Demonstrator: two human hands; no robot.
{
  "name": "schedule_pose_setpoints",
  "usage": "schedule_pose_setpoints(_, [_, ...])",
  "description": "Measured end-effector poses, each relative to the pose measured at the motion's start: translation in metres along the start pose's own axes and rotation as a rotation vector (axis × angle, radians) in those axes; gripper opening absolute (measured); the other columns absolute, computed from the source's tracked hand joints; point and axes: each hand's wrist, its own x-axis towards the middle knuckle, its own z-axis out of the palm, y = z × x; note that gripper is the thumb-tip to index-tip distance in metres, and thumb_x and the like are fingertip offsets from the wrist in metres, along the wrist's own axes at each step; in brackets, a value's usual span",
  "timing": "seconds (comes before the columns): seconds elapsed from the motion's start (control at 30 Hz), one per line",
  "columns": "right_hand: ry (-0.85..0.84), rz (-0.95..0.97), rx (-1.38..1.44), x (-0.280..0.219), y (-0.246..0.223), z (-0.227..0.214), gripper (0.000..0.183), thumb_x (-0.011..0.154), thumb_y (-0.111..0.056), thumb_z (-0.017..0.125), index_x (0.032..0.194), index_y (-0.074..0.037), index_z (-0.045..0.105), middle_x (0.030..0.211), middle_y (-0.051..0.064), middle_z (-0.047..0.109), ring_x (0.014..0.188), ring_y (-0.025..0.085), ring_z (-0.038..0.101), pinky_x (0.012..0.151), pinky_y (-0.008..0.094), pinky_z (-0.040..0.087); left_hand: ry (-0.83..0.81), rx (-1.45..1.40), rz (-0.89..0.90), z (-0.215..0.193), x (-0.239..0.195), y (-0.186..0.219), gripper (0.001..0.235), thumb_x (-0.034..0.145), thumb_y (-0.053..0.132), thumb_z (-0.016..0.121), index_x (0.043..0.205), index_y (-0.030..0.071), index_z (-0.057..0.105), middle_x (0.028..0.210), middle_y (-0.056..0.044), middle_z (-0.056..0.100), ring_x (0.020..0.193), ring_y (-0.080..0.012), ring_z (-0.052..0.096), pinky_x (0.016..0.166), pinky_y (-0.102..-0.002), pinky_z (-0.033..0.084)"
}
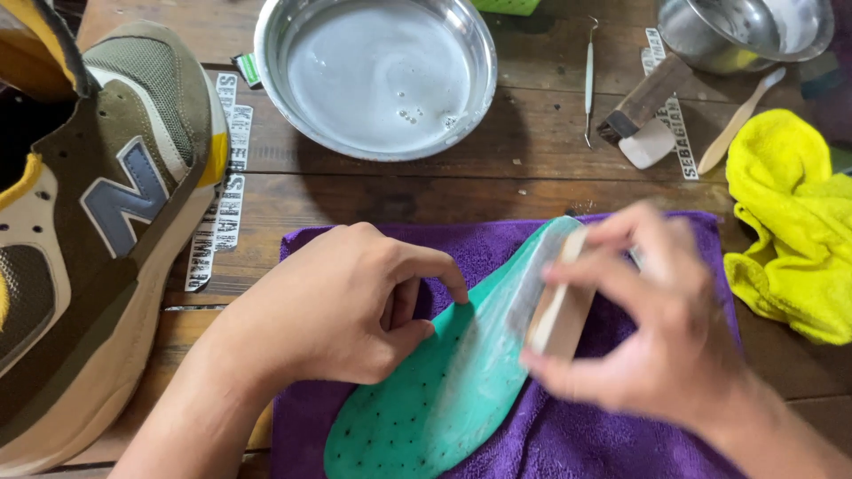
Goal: The person scrubs a green shoe insole with a brush and soapy water on a purple towel. They use a larger brush for the main surface and a smaller brush for the edges and perforations, repeatedly dipping the brushes into a metal bowl of water.
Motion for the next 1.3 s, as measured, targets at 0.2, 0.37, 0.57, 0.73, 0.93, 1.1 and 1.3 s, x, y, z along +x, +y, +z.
schedule_pose_setpoints(0.2, [0.039,0.084,-0.066,0.005,0.038,0.010,0.066,0.067,-0.046,0.112,0.117,-0.012,0.084,0.116,0.014,0.063,0.109,0.030,0.068,0.105,0.048,0.052,-0.025,0.039,-0.016,-0.002,0.003,0.002,0.046,0.072,0.020,0.071,0.112,0.036,0.088,0.060,0.007,0.080,0.055,-0.0176,0.078,0.057,-0.038,0.056])
schedule_pose_setpoints(0.37, [-0.031,-0.011,0.093,0.004,-0.012,0.004,0.072,0.057,-0.051,0.110,0.113,-0.016,0.082,0.113,0.018,0.062,0.099,0.032,0.068,0.084,0.043,0.057,0.002,0.029,-0.008,-0.004,0.003,0.001,0.043,0.071,0.019,0.072,0.109,0.035,0.088,0.061,0.007,0.080,0.055,-0.0162,0.079,0.057,-0.036,0.057])
schedule_pose_setpoints(0.57, [-0.018,0.153,-0.038,0.015,0.009,0.001,0.061,0.067,-0.044,0.107,0.114,-0.013,0.083,0.116,0.015,0.060,0.102,0.030,0.065,0.089,0.049,0.058,-0.023,0.008,-0.023,-0.003,0.001,0.002,0.040,0.075,0.022,0.076,0.110,0.037,0.089,0.062,0.007,0.080,0.056,-0.0142,0.078,0.058,-0.034,0.057])
schedule_pose_setpoints(0.73, [-0.035,0.019,0.128,-0.005,-0.039,0.006,0.072,0.061,-0.051,0.110,0.115,-0.015,0.080,0.111,0.017,0.058,0.098,0.030,0.066,0.087,0.040,0.058,-0.005,0.006,0.024,-0.002,0.002,-0.001,0.041,0.071,0.019,0.076,0.108,0.034,0.088,0.064,0.006,0.080,0.056,-0.0162,0.078,0.058,-0.036,0.057])
schedule_pose_setpoints(0.93, [0.042,0.259,-0.114,0.013,-0.019,0.008,0.059,0.074,-0.049,0.108,0.113,-0.013,0.082,0.111,0.013,0.057,0.094,0.031,0.064,0.084,0.046,0.055,-0.018,0.001,-0.006,-0.006,0.003,-0.001,0.036,0.077,0.022,0.079,0.109,0.035,0.091,0.064,0.006,0.079,0.058,-0.0133,0.077,0.060,-0.033,0.058])
schedule_pose_setpoints(1.1, [-0.044,0.062,0.142,-0.002,-0.058,0.011,0.070,0.061,-0.053,0.109,0.112,-0.016,0.080,0.108,0.014,0.059,0.097,0.028,0.067,0.088,0.040,0.058,-0.011,-0.001,-0.020,-0.003,0.001,-0.001,0.033,0.076,0.022,0.080,0.106,0.033,0.088,0.066,0.007,0.081,0.061,-0.0119,0.080,0.060,-0.033,0.059])
schedule_pose_setpoints(1.3, [-0.012,0.387,-0.221,0.012,-0.018,0.008,0.063,0.072,-0.054,0.105,0.116,-0.015,0.082,0.117,0.015,0.059,0.103,0.035,0.066,0.071,0.053,0.059,-0.029,-0.017,-0.033,-0.004,0.000,-0.002,0.035,0.075,0.019,0.079,0.107,0.031,0.087,0.068,0.008,0.082,0.064,-0.0105,0.082,0.062,-0.031,0.059])
